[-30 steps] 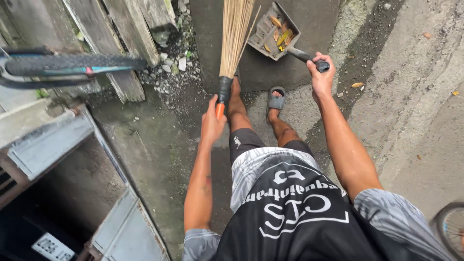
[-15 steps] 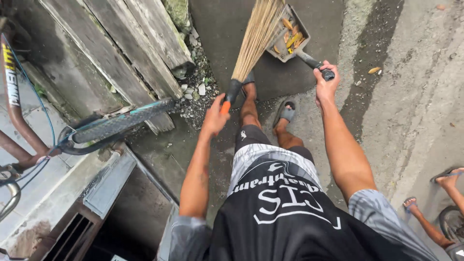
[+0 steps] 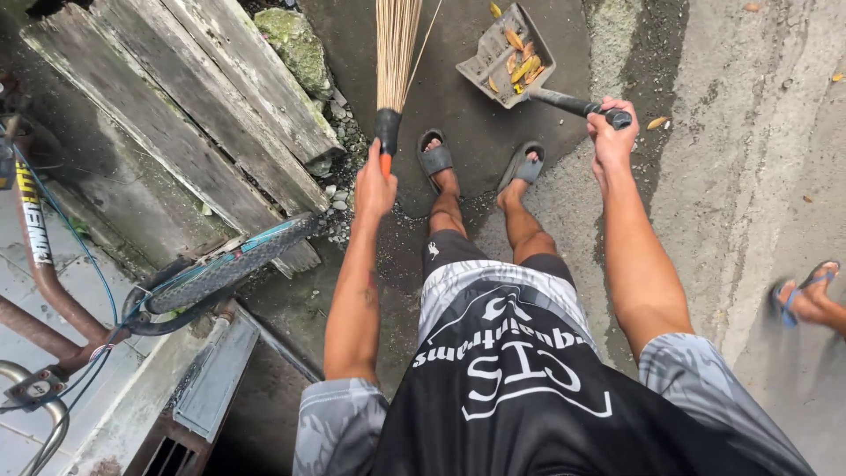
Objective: Sweeping leaves and debris from a concrete floor into a dustpan using a broom.
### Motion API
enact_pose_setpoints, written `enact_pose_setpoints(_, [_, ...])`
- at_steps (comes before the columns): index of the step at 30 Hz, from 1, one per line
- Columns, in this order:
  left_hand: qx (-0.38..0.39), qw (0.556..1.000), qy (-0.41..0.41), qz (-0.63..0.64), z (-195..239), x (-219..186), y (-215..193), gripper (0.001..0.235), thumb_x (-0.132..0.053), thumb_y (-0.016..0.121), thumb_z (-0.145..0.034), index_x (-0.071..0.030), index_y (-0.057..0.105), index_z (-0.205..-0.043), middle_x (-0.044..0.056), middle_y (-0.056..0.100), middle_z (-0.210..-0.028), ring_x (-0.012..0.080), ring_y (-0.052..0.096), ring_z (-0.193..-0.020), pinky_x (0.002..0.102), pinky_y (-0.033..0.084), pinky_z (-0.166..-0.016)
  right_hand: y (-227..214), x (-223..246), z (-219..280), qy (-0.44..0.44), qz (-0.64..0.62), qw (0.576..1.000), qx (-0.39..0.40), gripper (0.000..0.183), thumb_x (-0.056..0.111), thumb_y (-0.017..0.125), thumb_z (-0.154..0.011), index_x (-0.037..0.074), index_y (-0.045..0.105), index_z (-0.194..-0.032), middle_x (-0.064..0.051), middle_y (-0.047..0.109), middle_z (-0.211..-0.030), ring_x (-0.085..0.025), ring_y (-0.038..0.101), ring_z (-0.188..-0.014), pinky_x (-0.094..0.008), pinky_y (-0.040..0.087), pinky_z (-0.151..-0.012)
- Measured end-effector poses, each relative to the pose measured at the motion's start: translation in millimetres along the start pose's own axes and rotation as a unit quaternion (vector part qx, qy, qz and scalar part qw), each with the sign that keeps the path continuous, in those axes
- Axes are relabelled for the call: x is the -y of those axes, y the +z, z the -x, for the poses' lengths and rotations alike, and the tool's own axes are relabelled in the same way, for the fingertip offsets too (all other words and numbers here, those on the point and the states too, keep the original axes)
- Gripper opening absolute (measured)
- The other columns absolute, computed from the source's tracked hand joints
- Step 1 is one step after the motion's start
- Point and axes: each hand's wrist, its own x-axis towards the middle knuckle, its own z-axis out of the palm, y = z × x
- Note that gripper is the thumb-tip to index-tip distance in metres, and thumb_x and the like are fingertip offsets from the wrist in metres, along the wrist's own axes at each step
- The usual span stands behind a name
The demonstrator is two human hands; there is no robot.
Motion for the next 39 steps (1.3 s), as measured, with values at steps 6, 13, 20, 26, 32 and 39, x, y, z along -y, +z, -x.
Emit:
enact_pose_setpoints(6, [-0.033, 0.996, -0.013, -0.078, -63, -41, 63, 0.072, -0.012, 0.06, -0.086, -0.023, 0.025, -0.148, 0.024, 0.061, -0.118, 0.0442, 0.064, -0.108, 0.056, 0.053, -0.088, -40, 8, -37, -0.003, 0.009, 1.0, 0.011, 0.023, 0.002, 0.074, -0.082, 0.016, 0.061, -0.095, -0.014, 0.059, -0.126, -0.02, 0.059, -0.113, -0.027, 0.059, -0.077])
enact_pose_setpoints(13, [0.075, 0.992, -0.097, -0.033, -15, -117, 175, 0.065, -0.007, 0.05, -0.083, -0.025, 0.031, -0.142, 0.028, 0.06, -0.113, 0.0479, 0.059, -0.106, 0.053, 0.049, -0.087, -53, -6, -79, -0.019, 0.018, 0.997, 0.068, 0.022, -0.002, 0.073, -0.081, 0.014, 0.062, -0.091, -0.02, 0.055, -0.131, -0.029, 0.05, -0.124, -0.039, 0.045, -0.095])
enact_pose_setpoints(20, [0.136, 0.988, -0.074, -0.021, 122, -187, 191, 0.073, -0.009, 0.055, -0.085, -0.022, 0.024, -0.15, 0.03, 0.051, -0.134, 0.0479, 0.052, -0.122, 0.054, 0.045, -0.101, -94, -11, -104, -0.082, -0.065, 0.992, 0.065, 0.015, -0.001, 0.074, -0.083, 0.006, 0.065, -0.092, -0.027, 0.056, -0.127, -0.034, 0.049, -0.124, -0.044, 0.039, -0.103])
enact_pose_setpoints(26, [-0.021, 0.987, -0.128, 0.097, 208, -239, 147, 0.073, -0.009, 0.056, -0.083, -0.019, 0.029, -0.149, 0.027, 0.059, -0.127, 0.0462, 0.06, -0.112, 0.052, 0.048, -0.096, -149, 16, -119, -0.079, -0.064, 0.991, 0.082, 0.018, 0.003, 0.078, -0.08, 0.008, 0.066, -0.093, -0.024, 0.062, -0.12, -0.029, 0.06, -0.11, -0.036, 0.053, -0.085])
enact_pose_setpoints(32, [-0.159, 0.96, -0.082, 0.215, 188, -236, 111, 0.078, -0.007, 0.062, -0.077, -0.014, 0.032, -0.149, 0.019, 0.066, -0.102, 0.0224, 0.066, -0.058, 0.038, 0.054, -0.061, -161, 63, -125, -0.024, -0.134, 0.988, 0.069, 0.02, 0.01, 0.079, -0.083, 0.01, 0.063, -0.096, -0.017, 0.06, -0.12, -0.029, 0.059, -0.109, -0.039, 0.055, -0.085])
enact_pose_setpoints(39, [-0.208, 0.951, -0.062, 0.218, 130, -241, 45, 0.077, -0.006, 0.06, -0.076, -0.018, 0.036, -0.148, 0.018, 0.065, -0.101, 0.0246, 0.067, -0.057, 0.036, 0.054, -0.058, -143, 168, -110, -0.013, -0.18, 0.983, 0.02, 0.021, 0.013, 0.077, -0.085, 0.016, 0.059, -0.094, -0.01, 0.061, -0.119, -0.026, 0.057, -0.111, -0.048, 0.051, -0.091])
